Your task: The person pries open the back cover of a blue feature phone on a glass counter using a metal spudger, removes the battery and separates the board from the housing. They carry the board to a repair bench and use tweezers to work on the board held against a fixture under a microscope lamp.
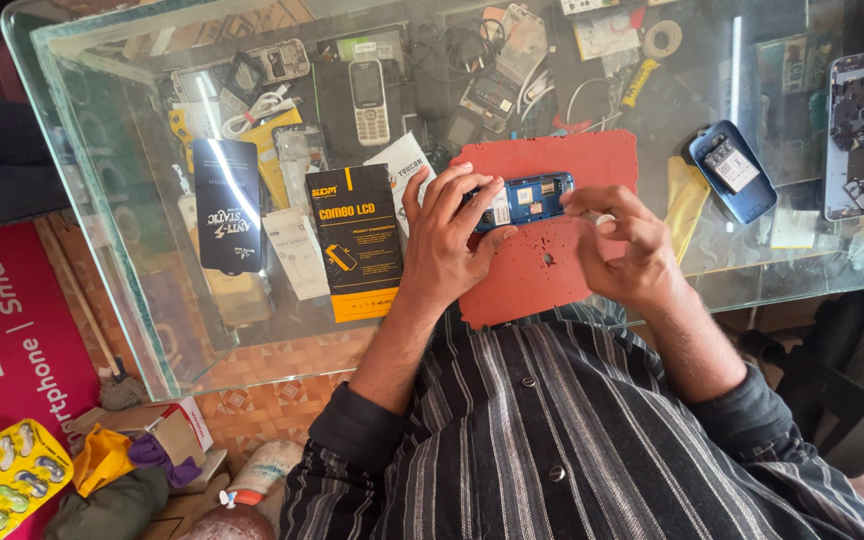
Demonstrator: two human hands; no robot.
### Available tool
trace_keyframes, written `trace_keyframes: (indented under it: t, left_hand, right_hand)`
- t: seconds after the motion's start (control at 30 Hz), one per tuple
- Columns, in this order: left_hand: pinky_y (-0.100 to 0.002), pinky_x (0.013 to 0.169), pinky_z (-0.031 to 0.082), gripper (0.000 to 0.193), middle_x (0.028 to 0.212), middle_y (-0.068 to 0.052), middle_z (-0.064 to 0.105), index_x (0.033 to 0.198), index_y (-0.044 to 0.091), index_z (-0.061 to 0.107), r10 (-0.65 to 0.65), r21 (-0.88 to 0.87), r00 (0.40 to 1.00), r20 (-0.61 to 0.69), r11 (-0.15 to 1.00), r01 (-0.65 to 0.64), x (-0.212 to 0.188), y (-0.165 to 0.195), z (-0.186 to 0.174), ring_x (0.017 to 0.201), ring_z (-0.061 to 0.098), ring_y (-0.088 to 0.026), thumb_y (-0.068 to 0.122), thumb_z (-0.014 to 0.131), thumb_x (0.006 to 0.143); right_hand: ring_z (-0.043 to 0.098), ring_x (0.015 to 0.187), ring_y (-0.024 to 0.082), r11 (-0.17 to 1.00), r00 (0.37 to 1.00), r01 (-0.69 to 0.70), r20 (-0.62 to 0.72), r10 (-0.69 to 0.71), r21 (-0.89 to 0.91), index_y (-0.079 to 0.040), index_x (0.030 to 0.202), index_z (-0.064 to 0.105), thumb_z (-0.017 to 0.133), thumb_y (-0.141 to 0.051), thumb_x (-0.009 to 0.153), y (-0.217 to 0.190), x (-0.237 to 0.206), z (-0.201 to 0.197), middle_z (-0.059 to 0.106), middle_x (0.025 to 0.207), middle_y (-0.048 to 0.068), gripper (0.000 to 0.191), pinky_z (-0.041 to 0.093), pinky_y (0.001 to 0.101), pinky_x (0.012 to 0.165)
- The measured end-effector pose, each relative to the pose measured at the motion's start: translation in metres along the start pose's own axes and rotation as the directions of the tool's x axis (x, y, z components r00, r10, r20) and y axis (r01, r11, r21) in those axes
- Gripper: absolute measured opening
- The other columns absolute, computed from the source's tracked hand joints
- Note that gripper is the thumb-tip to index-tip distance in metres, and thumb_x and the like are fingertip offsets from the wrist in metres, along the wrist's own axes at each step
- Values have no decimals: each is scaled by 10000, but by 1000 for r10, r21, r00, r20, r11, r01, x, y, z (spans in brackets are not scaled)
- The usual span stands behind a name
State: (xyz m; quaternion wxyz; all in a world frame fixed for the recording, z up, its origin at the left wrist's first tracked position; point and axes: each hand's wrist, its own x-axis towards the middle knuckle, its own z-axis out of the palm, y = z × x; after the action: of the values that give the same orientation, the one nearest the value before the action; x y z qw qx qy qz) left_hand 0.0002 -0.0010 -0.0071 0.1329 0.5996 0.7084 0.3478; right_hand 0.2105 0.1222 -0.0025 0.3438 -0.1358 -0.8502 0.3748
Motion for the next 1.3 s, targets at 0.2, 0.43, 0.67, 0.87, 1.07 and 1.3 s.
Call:
trace_keyframes:
  t: [0.2, 0.43, 0.67, 0.87, 1.07, 1.3]
  left_hand:
    - [-533, 1243, 217, 513, 1269, -44, 636, 1320, 87, 675, 0, 3, 1000, -4, 1000, 0, -1, 1, 1, 1354, 537, -266, 379, 781, 911]
    - [-551, 1244, 216, 505, 1281, -50, 633, 1325, 82, 667, 11, 5, 1000, -2, 1000, -11, -2, 1, 1, 1350, 535, -270, 355, 787, 918]
    - [-546, 1247, 219, 499, 1284, -49, 637, 1321, 80, 669, 8, -13, 1000, -11, 1000, -8, -1, 1, 0, 1350, 542, -270, 319, 803, 904]
    - [-536, 1244, 219, 496, 1277, -49, 641, 1318, 81, 675, 10, -9, 1000, 0, 1000, -10, -1, 2, -2, 1346, 546, -271, 319, 809, 904]
    - [-535, 1247, 216, 494, 1279, -51, 644, 1319, 81, 675, 17, 1, 1000, -7, 1000, -17, 0, 0, -1, 1346, 546, -272, 337, 801, 917]
    - [-535, 1245, 217, 508, 1280, -49, 648, 1324, 79, 674, 7, 5, 1000, -6, 1000, -7, 0, -1, 0, 1344, 551, -273, 339, 798, 906]
  right_hand:
    - [743, 969, 347, 996, 978, -87, -192, 80, -25, -213, 1240, 270, 749, 182, 912, 8, -7, 11, 595, 1084, 232, 702, 635, 392, 749]
    - [751, 1026, 375, 995, 996, -60, -65, 66, 85, -222, 1224, 270, 618, 251, 944, 13, -14, 9, 611, 1113, 230, 650, 674, 437, 857]
    - [690, 987, 366, 990, 984, -115, -124, 125, 87, -204, 1215, 203, 685, 214, 908, 14, -11, 2, 534, 1125, 286, 708, 670, 477, 883]
    - [713, 934, 315, 996, 986, -86, -144, 87, 18, -199, 1228, 233, 739, 190, 907, 11, -11, 3, 560, 1067, 237, 714, 682, 429, 783]
    - [754, 971, 352, 997, 996, -56, -70, 51, -61, -210, 1232, 271, 673, 211, 929, 5, -6, 2, 624, 1051, 225, 656, 651, 382, 724]
    - [740, 988, 346, 995, 993, 95, 73, -93, -36, -210, 1259, 257, 583, 234, 948, 5, 3, -2, 634, 1144, 251, 633, 642, 396, 799]
